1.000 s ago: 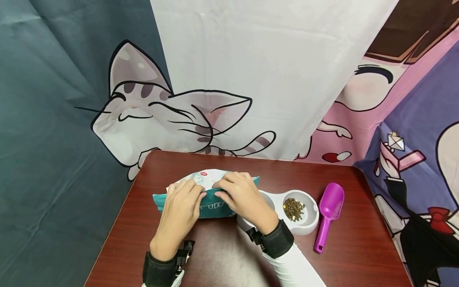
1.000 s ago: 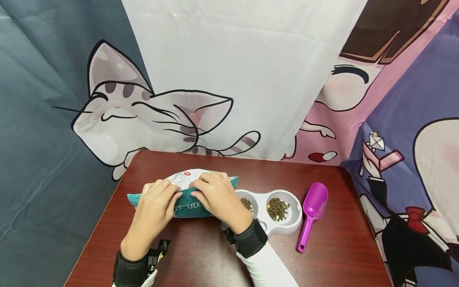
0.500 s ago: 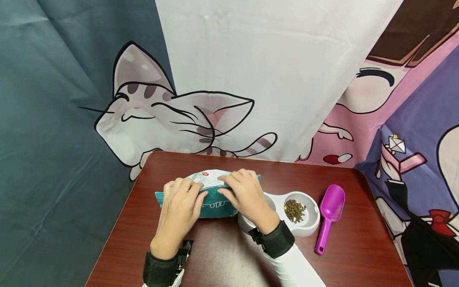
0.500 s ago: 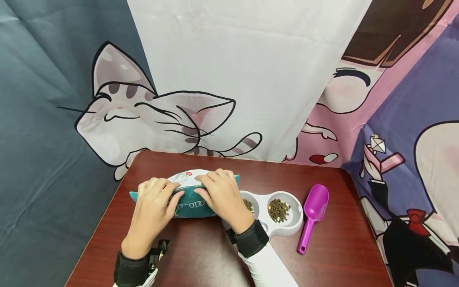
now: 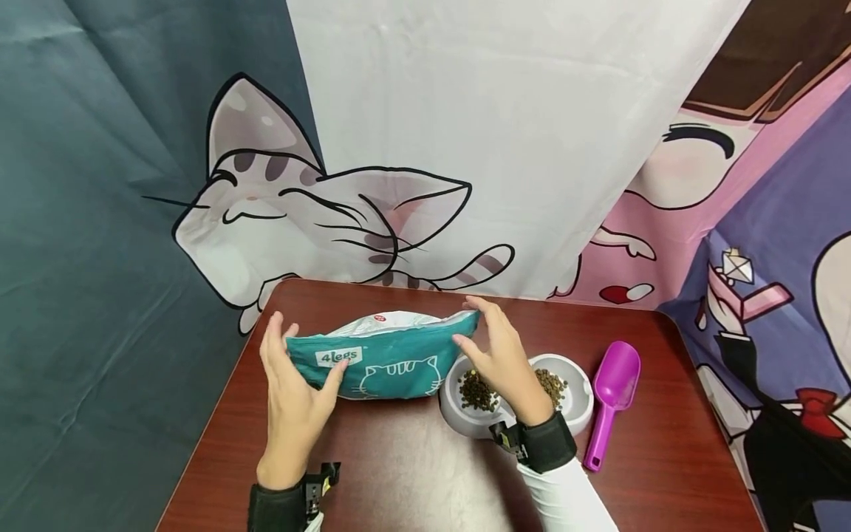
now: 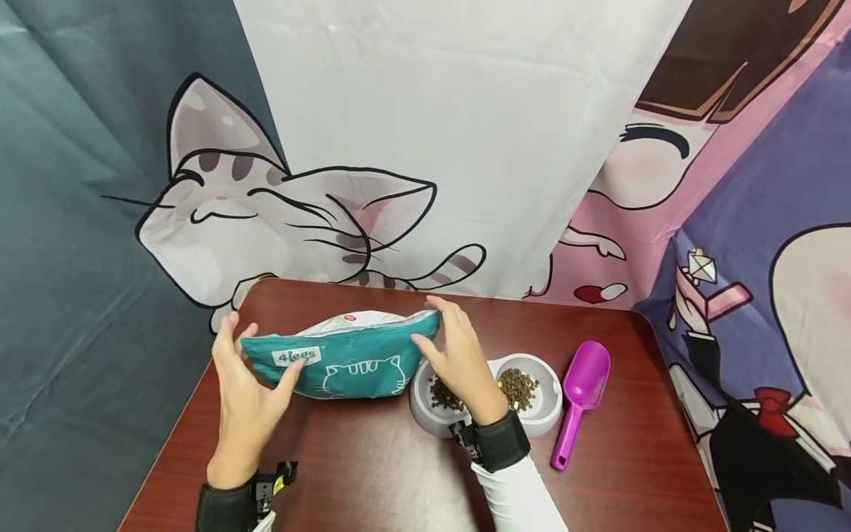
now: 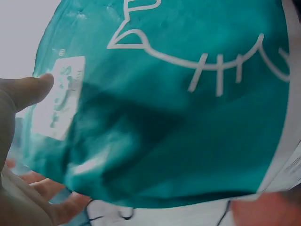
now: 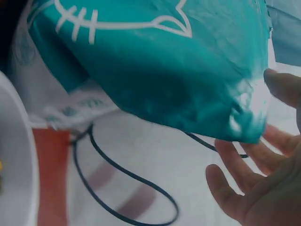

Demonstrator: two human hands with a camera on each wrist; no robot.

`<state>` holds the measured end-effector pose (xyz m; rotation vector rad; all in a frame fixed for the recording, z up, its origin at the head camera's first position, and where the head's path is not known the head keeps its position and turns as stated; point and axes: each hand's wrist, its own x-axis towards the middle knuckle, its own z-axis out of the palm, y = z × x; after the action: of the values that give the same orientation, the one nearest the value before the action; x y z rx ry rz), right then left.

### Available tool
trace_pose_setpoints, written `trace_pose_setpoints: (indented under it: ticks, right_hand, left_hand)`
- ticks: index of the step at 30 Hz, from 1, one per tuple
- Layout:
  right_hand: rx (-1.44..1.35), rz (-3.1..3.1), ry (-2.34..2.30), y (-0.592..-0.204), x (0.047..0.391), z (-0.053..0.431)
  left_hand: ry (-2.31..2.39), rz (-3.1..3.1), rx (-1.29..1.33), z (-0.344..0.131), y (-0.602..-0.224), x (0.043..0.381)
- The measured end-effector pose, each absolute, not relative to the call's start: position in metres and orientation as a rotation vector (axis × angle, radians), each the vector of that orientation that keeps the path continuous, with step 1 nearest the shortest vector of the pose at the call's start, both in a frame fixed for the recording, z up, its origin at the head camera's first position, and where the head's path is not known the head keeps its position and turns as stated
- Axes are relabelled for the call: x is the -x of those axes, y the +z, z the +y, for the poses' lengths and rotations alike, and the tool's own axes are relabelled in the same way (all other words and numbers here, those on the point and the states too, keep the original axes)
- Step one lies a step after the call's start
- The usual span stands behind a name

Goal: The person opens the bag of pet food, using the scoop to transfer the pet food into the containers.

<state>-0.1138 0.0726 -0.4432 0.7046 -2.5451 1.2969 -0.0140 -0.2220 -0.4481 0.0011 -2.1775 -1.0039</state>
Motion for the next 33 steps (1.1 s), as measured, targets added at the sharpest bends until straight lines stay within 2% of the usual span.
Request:
trace_pose_setpoints:
  ticks: [6, 10, 14, 18, 33]
  right_hand:
    - [-0.607, -2.669, 1.796, -0.47, 0.121, 0.075]
    - [-0.777, -2.714, 1.935, -0.498, 0.131, 0.077]
    - [-0.842, -2.729, 1.917, -0.515, 0.14, 0.074]
    - [-0.804, -2.749, 1.84, -0.517, 0.149, 0.072]
    - [-0.662, -2.729, 1.764, -0.51, 0.179, 0.057]
  left_hand:
    - [-1.467, -2.233, -0.182, -0.233, -0.475, 0.007]
    - [-1.585, -2.411, -0.274, -0.248, -0.5, 0.005]
    - [-1.5, -2.491, -0.307, -0.255, -0.521, 0.014]
    - [-1.426, -2.45, -0.349, -0.258, -0.532, 0.027]
    - [-1.457, -2.292, -0.426, -0.257, -0.536, 0.067]
